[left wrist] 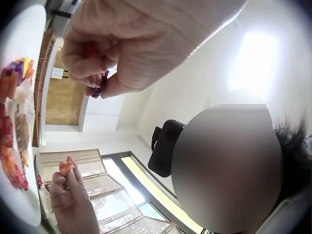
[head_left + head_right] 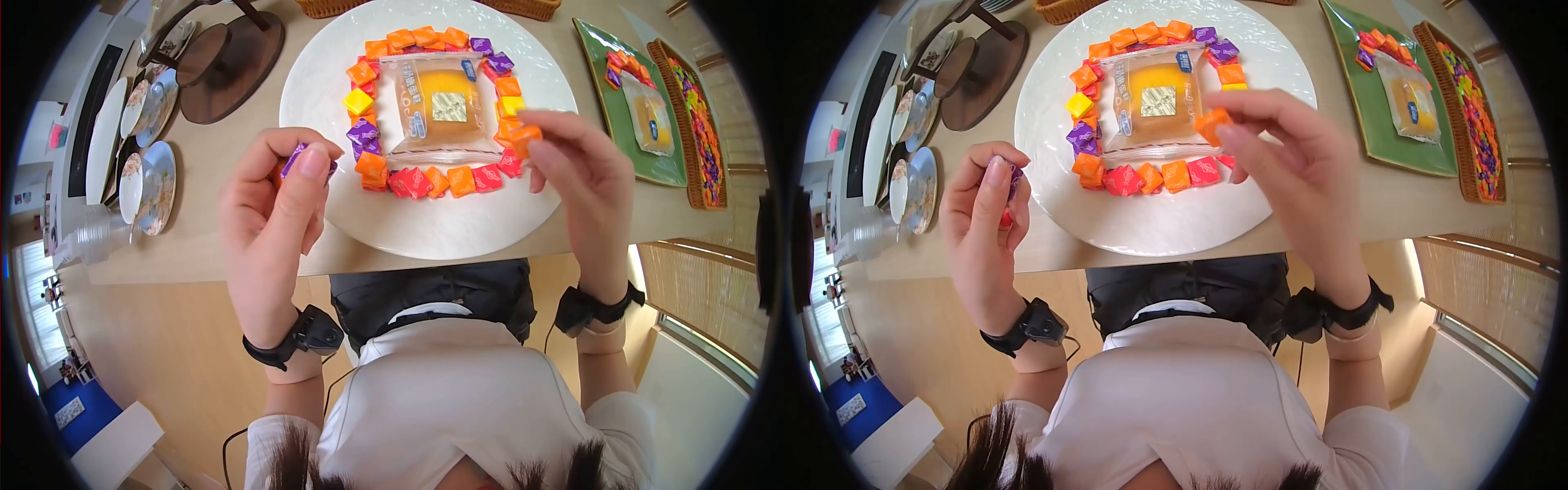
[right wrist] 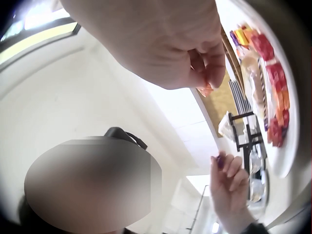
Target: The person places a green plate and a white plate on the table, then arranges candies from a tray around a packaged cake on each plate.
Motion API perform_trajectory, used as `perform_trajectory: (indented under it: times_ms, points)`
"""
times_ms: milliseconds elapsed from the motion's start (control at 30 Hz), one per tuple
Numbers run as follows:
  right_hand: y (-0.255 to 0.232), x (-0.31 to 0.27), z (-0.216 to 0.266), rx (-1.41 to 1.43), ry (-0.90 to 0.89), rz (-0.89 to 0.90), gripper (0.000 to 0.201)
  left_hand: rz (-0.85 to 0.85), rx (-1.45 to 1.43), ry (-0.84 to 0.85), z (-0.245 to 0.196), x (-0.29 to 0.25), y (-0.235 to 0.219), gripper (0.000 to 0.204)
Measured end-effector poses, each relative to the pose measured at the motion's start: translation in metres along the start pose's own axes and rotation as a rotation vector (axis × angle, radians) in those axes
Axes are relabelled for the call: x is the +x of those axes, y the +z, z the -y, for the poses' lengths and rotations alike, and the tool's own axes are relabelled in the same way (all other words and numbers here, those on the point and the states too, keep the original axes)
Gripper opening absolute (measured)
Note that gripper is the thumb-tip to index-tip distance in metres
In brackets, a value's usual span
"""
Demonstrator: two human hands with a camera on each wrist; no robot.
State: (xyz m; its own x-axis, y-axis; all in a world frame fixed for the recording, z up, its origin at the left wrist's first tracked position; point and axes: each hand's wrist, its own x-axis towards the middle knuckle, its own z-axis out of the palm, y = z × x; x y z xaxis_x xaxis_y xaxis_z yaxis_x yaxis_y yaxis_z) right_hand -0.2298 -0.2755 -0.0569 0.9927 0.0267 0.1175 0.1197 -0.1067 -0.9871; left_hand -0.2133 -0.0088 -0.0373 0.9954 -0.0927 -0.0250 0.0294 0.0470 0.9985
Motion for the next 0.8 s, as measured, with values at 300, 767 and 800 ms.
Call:
perform_trajectory:
  times_ms: [300,767,800]
  points:
    - [0.022,-0.004,-0.022,-0.087,-0.130,0.124,0.023,0.076,-0.042,-0.101,0.009,0.004,0.003,0.017]
    - [0.026,0.005,-0.023,-0.631,-0.406,0.272,0.026,0.090,-0.011,-0.086,0.012,0.008,0.004,0.016]
    - [0.026,0.004,-0.023,-0.651,-0.404,0.266,0.027,0.090,-0.011,-0.086,0.012,0.008,0.005,0.016]
